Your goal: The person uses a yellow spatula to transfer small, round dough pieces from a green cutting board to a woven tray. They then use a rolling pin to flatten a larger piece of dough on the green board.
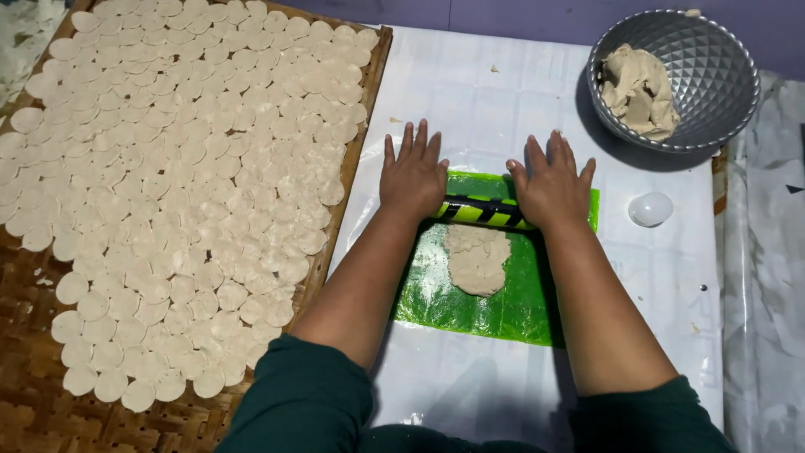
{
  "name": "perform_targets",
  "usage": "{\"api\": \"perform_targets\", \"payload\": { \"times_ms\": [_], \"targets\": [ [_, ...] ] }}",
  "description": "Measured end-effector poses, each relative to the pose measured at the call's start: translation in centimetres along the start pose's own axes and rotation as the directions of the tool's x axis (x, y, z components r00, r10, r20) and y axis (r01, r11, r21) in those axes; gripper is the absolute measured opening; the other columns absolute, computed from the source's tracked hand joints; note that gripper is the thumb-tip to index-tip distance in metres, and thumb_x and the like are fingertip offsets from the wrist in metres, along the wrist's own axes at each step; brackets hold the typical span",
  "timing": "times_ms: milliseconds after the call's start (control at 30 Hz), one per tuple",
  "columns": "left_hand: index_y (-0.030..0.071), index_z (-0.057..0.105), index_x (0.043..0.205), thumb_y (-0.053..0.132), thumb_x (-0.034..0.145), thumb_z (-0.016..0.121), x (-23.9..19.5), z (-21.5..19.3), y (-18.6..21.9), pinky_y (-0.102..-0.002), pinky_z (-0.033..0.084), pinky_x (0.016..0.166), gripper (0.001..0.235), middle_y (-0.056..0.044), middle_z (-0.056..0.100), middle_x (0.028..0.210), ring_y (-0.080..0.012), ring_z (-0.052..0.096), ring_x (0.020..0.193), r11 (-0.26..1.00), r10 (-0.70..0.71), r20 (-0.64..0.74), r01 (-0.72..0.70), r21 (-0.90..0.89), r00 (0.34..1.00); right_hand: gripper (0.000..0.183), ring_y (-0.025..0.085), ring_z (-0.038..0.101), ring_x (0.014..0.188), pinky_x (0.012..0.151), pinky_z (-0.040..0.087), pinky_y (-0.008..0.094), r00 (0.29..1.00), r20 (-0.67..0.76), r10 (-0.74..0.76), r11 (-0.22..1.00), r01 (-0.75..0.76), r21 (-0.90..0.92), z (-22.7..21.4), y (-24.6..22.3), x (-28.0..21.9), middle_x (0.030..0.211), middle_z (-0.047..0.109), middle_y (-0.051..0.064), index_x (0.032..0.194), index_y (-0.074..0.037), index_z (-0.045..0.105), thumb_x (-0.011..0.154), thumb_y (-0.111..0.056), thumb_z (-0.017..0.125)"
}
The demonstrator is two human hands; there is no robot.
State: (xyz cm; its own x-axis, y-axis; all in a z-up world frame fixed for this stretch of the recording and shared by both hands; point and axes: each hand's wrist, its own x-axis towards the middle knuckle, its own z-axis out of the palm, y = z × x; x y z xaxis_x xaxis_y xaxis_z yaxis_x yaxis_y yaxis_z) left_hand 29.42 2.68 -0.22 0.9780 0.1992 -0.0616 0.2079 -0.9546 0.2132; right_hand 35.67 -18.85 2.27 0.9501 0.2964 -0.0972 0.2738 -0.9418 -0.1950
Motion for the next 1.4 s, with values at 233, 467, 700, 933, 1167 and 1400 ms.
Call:
{"api": "perform_targets", "payload": {
  "times_ms": [233, 467, 700, 933, 1167, 1400],
  "targets": [
    [0.016, 0.025, 0.161, 0.029, 0.096, 0.035, -1.5, -0.6, 0.2, -0.053, -0.003, 0.123, 0.067, -0.010, 0.008, 0.170, -0.0263, 0.003, 0.156, 0.998, 0.010, -0.002, -0.009, 0.059, 1.000, 0.066, 0.027, 0.003, 0.157, 0.121, 0.004, 0.062, 0.999, 0.032, -0.017, 1.000, 0.018, -0.011, 0.5, -0.1, -0.2, 0.170, 0.008, 0.013, 0.158, -0.022, 0.031, 0.102, -0.057, 0.030],
    [0.006, 0.035, 0.158, 0.030, 0.104, 0.035, -8.9, 1.6, 0.0, -0.048, 0.006, 0.129, 0.059, -0.015, 0.022, 0.169, -0.0291, 0.015, 0.158, 0.995, 0.081, -0.181, -0.090, -0.042, 0.980, 0.067, 0.039, 0.012, 0.157, 0.120, 0.018, 0.057, 0.990, -0.103, -0.099, 0.993, 0.092, -0.076, 3.4, 1.4, -7.0, 0.169, 0.012, 0.027, 0.156, -0.009, 0.039, 0.106, -0.053, 0.034],
    [0.002, 0.028, 0.161, 0.036, 0.106, 0.033, -16.9, 3.7, -0.2, -0.046, 0.011, 0.125, 0.064, -0.019, 0.026, 0.168, -0.0311, 0.018, 0.156, 0.981, 0.137, -0.277, -0.168, -0.091, 0.951, 0.082, 0.044, 0.029, 0.152, 0.120, 0.026, 0.055, 0.902, -0.329, -0.280, 0.958, 0.284, -0.037, 4.8, 2.1, -16.2, 0.163, 0.028, 0.031, 0.155, 0.005, 0.040, 0.097, -0.051, 0.053],
    [0.002, 0.028, 0.160, 0.038, 0.109, 0.034, -11.8, 1.9, 0.7, -0.047, 0.011, 0.128, 0.063, -0.018, 0.026, 0.167, -0.0315, 0.019, 0.157, 0.983, 0.073, -0.252, -0.112, -0.143, 0.965, 0.074, 0.041, 0.032, 0.153, 0.121, 0.027, 0.055, 0.938, -0.262, -0.229, 0.973, 0.213, -0.089, 4.3, 2.2, -10.3, 0.165, 0.031, 0.029, 0.157, -0.001, 0.039, 0.105, -0.052, 0.048],
    [0.010, 0.026, 0.160, 0.040, 0.107, 0.024, -2.6, 0.6, 1.1, -0.048, 0.004, 0.126, 0.061, -0.015, 0.018, 0.168, -0.0301, 0.013, 0.156, 1.000, -0.009, -0.044, 0.009, -0.002, 0.999, 0.064, 0.031, 0.014, 0.154, 0.118, 0.005, 0.065, 0.996, -0.033, -0.083, 0.996, 0.082, -0.034, 2.2, 1.7, -1.0, 0.166, 0.019, 0.019, 0.160, -0.024, 0.032, 0.104, -0.054, 0.027],
    [0.009, 0.015, 0.162, 0.040, 0.104, 0.028, 3.7, -1.1, 1.1, -0.049, -0.004, 0.125, 0.067, -0.012, 0.003, 0.171, -0.0252, 0.000, 0.158, 0.996, -0.076, 0.027, 0.074, 0.038, 0.997, 0.074, 0.025, 0.009, 0.162, 0.124, -0.004, 0.065, 0.992, -0.124, -0.007, 1.000, 0.005, -0.014, 0.2, 0.8, 4.2, 0.173, 0.018, 0.015, 0.160, -0.010, 0.035, 0.106, -0.060, 0.032]
  ]
}}
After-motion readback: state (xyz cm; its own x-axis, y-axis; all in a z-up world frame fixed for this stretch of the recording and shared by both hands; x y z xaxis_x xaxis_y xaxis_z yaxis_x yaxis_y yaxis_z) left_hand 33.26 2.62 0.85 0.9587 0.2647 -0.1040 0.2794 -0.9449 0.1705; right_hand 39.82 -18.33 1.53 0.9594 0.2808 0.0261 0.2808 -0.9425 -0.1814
